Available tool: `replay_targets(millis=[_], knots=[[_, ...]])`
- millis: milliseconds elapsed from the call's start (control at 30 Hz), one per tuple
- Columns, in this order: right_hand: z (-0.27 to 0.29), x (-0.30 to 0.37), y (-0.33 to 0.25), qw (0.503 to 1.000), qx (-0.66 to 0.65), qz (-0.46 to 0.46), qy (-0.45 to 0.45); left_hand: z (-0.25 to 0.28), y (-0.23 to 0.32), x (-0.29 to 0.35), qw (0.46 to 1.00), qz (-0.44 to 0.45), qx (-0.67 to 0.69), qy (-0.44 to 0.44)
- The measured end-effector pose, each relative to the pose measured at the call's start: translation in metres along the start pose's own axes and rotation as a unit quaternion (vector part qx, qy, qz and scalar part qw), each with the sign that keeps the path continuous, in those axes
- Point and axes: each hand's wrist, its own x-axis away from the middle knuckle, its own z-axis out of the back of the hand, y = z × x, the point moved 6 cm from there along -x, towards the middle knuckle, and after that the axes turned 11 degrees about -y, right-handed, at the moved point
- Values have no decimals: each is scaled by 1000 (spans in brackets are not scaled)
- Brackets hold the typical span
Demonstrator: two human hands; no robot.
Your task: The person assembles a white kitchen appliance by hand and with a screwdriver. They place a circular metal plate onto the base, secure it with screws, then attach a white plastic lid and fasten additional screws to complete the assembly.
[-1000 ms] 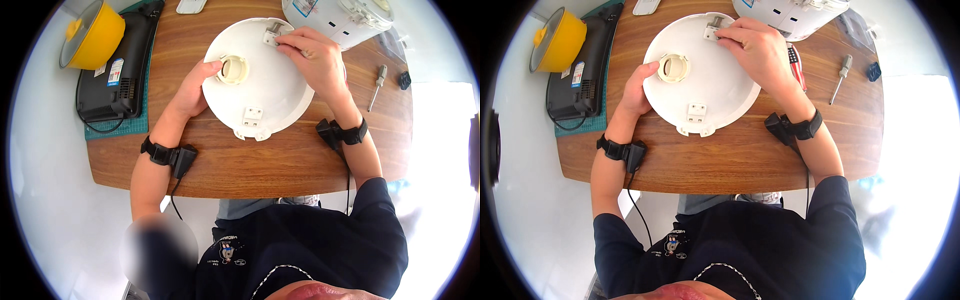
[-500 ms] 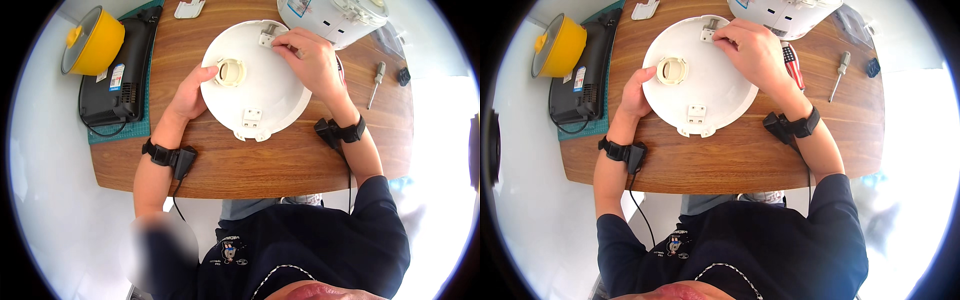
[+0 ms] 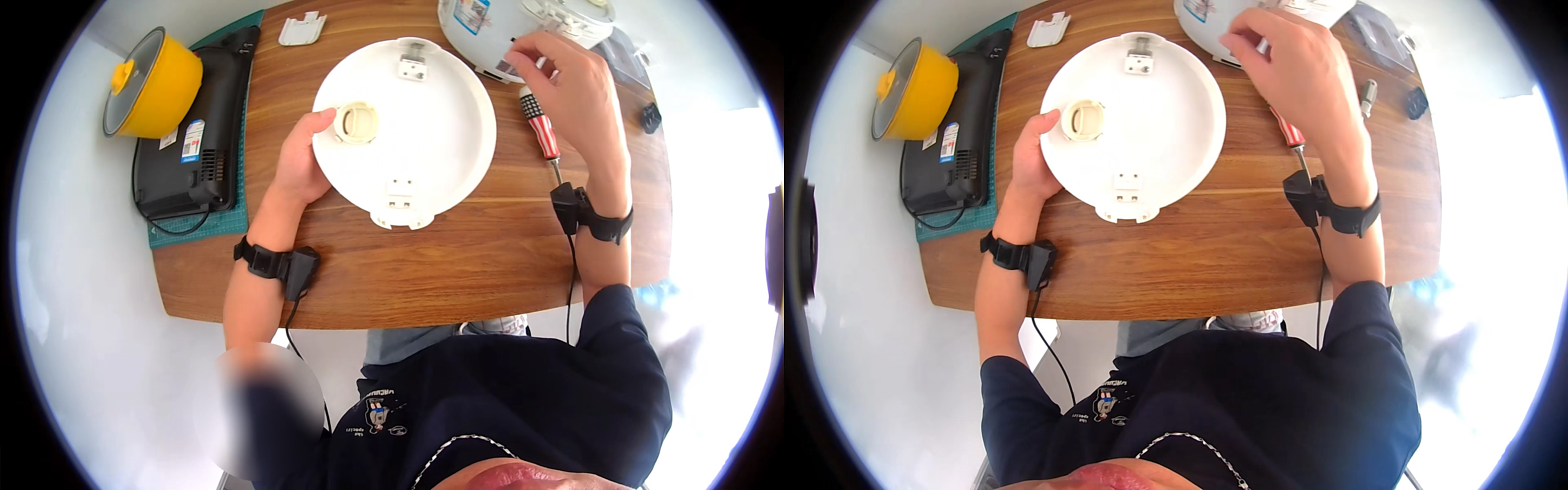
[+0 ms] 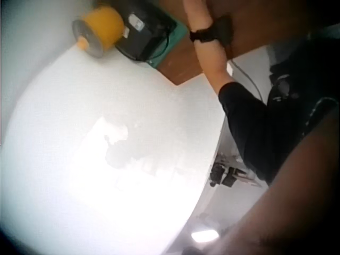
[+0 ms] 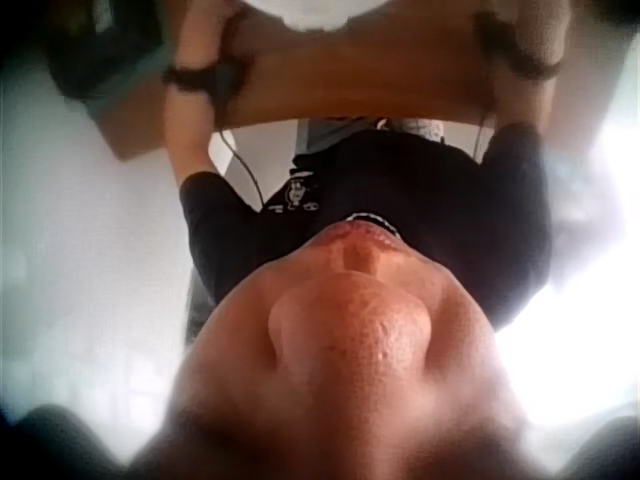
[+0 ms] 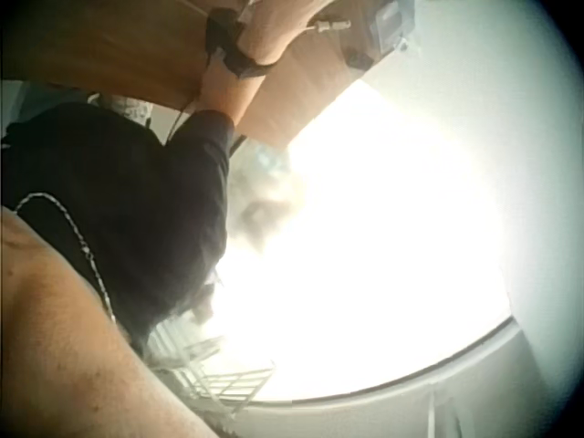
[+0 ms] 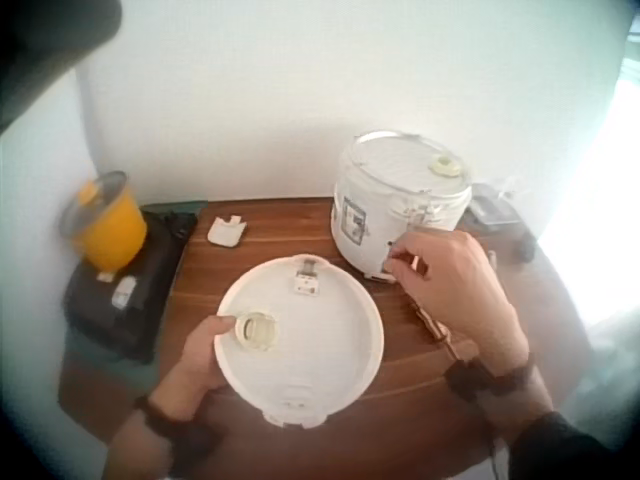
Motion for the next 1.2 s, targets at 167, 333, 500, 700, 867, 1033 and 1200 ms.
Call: replay_targets(millis=[167,333,500,700,867,1033,1200], knots=[[-1,14,40,954,158,-174,-188,-1,3,1,1000,-7,12,-5],[-33,14,49,942,198,-116,-244,-3,5,0,1000,-8,17,3],[-52,19,46,940,218,-114,-235,-1,5,2,1000,-4,9,18],[-68,27,46,944,180,-63,-269,6,3,1,1000,3,8,-1],[-14,26,4,970,94,-37,-220,2,3,2,1000,-4,3,-6],[63,32,-49,994,-89,22,65,5,4,4,999,-1,-10,-45],[69,13,-84,887,-388,175,177,2,4,1,999,-2,-21,-34]])
